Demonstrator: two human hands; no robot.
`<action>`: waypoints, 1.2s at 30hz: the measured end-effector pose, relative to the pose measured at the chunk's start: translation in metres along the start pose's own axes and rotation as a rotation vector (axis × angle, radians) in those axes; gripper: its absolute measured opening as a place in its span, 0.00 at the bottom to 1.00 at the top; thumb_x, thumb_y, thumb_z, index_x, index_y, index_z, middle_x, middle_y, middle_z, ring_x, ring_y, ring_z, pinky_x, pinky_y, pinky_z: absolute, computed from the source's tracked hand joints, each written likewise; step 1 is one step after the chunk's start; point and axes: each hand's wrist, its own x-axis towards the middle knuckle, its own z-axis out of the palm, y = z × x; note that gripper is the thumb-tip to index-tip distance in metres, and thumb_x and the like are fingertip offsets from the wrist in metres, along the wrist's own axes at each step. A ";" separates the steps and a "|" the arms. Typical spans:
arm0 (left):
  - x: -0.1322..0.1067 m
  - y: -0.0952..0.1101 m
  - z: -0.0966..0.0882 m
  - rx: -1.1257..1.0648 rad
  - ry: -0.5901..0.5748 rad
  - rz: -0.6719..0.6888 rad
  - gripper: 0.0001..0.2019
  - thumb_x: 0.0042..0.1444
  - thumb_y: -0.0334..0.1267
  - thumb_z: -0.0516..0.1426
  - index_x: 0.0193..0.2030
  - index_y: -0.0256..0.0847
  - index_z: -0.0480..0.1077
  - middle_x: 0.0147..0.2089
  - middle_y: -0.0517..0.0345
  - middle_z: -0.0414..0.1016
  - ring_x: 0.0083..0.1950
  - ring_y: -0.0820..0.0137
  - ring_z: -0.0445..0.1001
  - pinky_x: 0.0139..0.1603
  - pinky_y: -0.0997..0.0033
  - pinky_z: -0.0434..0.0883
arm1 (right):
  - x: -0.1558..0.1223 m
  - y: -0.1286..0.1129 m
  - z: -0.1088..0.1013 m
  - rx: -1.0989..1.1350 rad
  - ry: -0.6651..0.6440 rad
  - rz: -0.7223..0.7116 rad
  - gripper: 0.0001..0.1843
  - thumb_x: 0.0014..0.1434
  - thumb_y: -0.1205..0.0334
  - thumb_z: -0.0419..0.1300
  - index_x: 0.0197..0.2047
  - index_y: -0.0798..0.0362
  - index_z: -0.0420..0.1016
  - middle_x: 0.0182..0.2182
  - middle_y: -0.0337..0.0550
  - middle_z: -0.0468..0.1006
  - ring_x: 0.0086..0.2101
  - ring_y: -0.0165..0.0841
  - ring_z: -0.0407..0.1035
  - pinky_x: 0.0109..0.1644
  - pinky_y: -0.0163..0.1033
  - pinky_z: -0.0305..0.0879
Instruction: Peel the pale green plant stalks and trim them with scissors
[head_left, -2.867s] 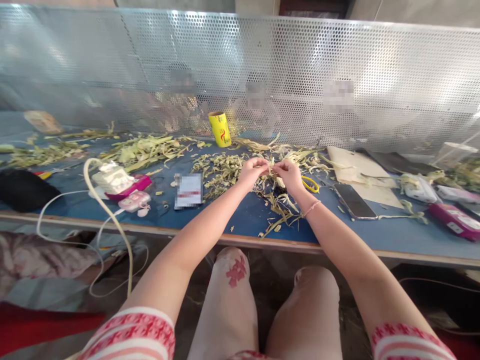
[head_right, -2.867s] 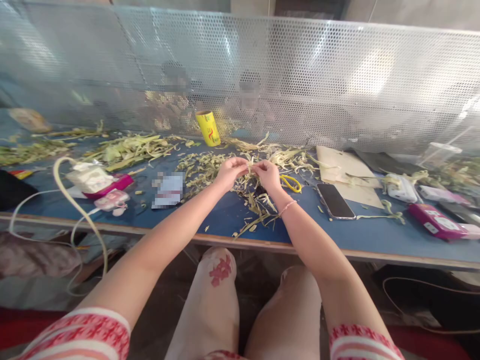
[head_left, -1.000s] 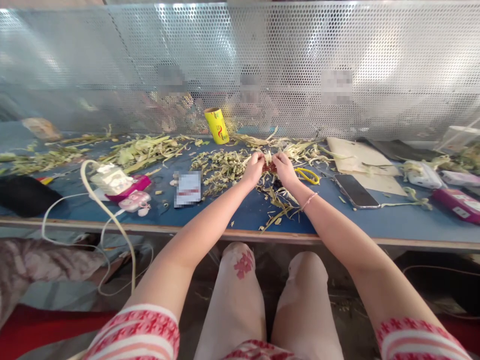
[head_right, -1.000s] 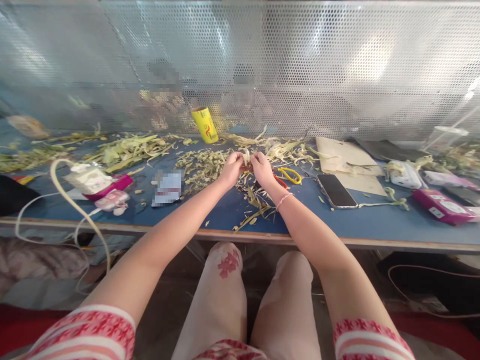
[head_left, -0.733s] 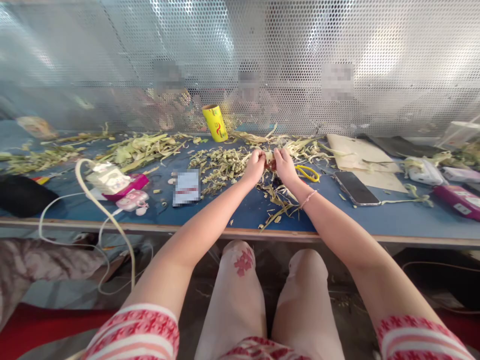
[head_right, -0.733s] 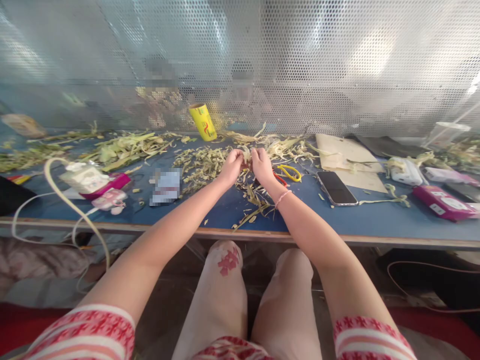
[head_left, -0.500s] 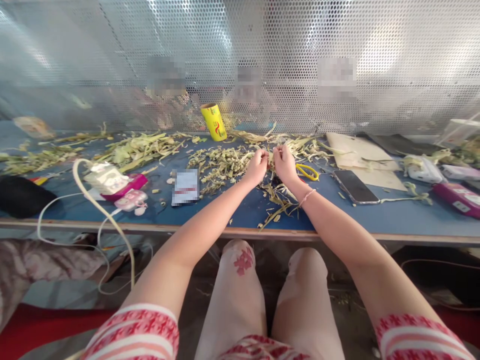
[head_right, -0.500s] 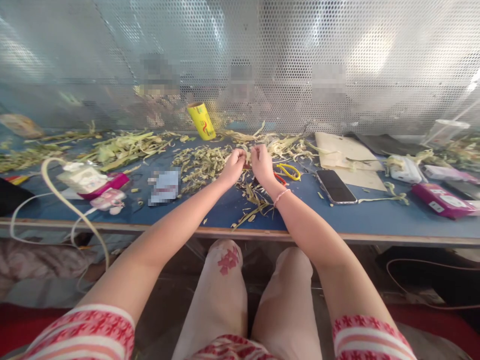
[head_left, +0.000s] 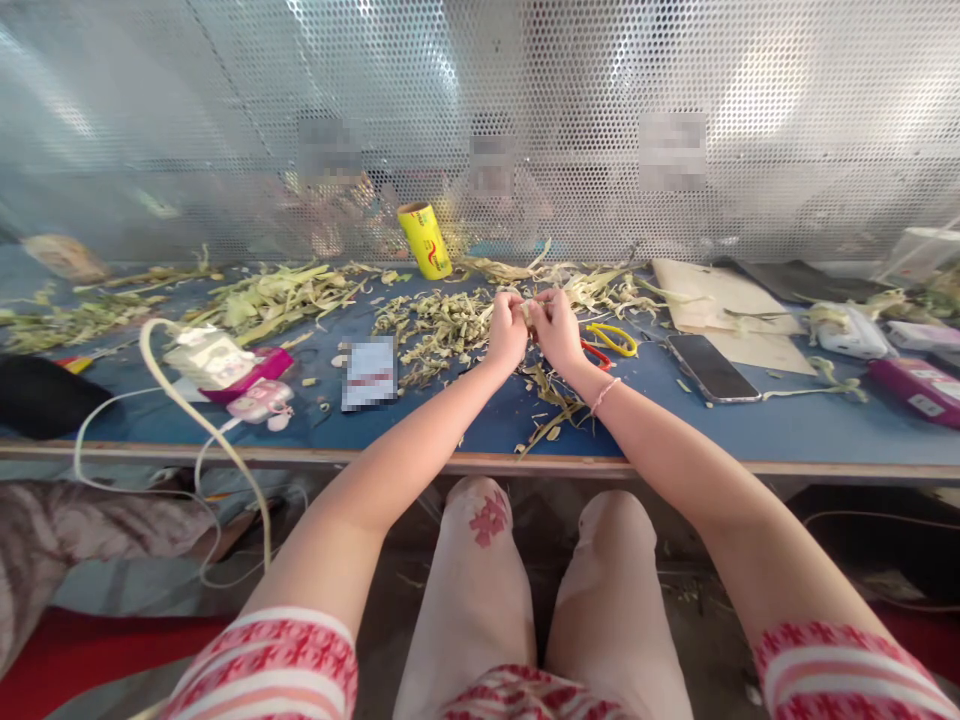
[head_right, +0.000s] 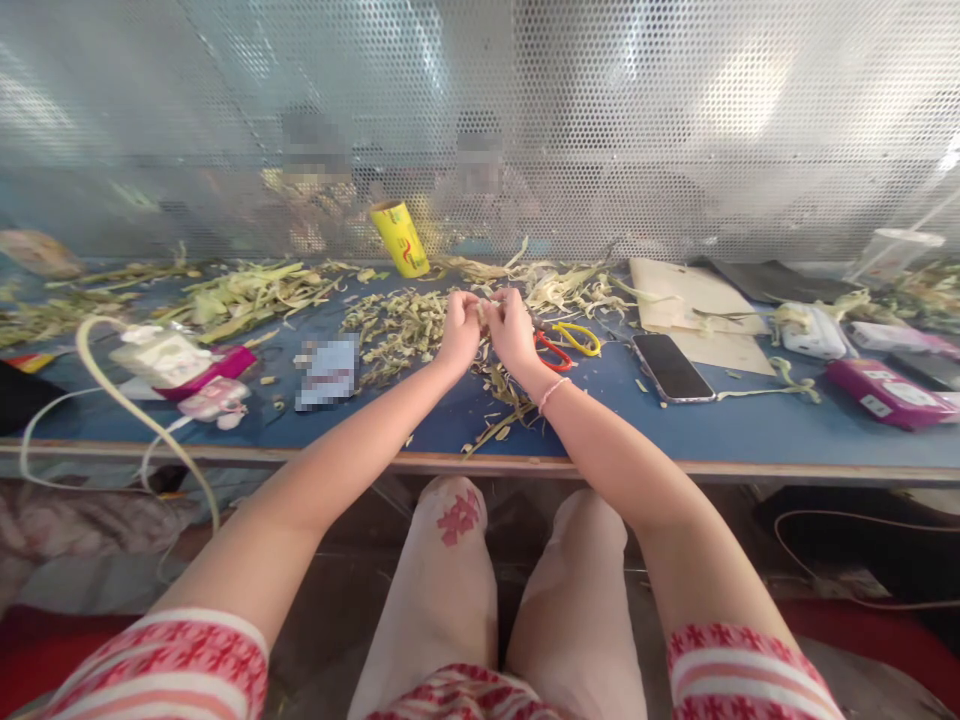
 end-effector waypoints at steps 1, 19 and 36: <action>-0.001 0.000 -0.001 0.046 0.016 0.059 0.07 0.58 0.25 0.48 0.34 0.42 0.58 0.33 0.60 0.65 0.34 0.74 0.67 0.40 0.71 0.69 | -0.001 0.000 0.001 0.005 -0.005 0.002 0.10 0.60 0.53 0.56 0.39 0.49 0.61 0.19 0.30 0.63 0.22 0.28 0.61 0.29 0.36 0.58; 0.004 0.010 -0.014 0.143 0.060 0.159 0.09 0.57 0.24 0.49 0.35 0.43 0.62 0.39 0.55 0.70 0.43 0.71 0.68 0.48 0.70 0.66 | 0.003 -0.010 0.005 0.292 -0.127 0.168 0.10 0.59 0.57 0.58 0.32 0.49 0.60 0.17 0.28 0.61 0.17 0.24 0.56 0.23 0.33 0.59; 0.008 0.016 -0.024 0.219 0.063 0.310 0.10 0.56 0.23 0.49 0.33 0.44 0.63 0.38 0.55 0.67 0.45 0.68 0.67 0.53 0.67 0.63 | 0.006 -0.001 0.007 0.354 -0.176 0.359 0.22 0.58 0.38 0.53 0.31 0.51 0.63 0.20 0.31 0.64 0.18 0.25 0.61 0.25 0.35 0.65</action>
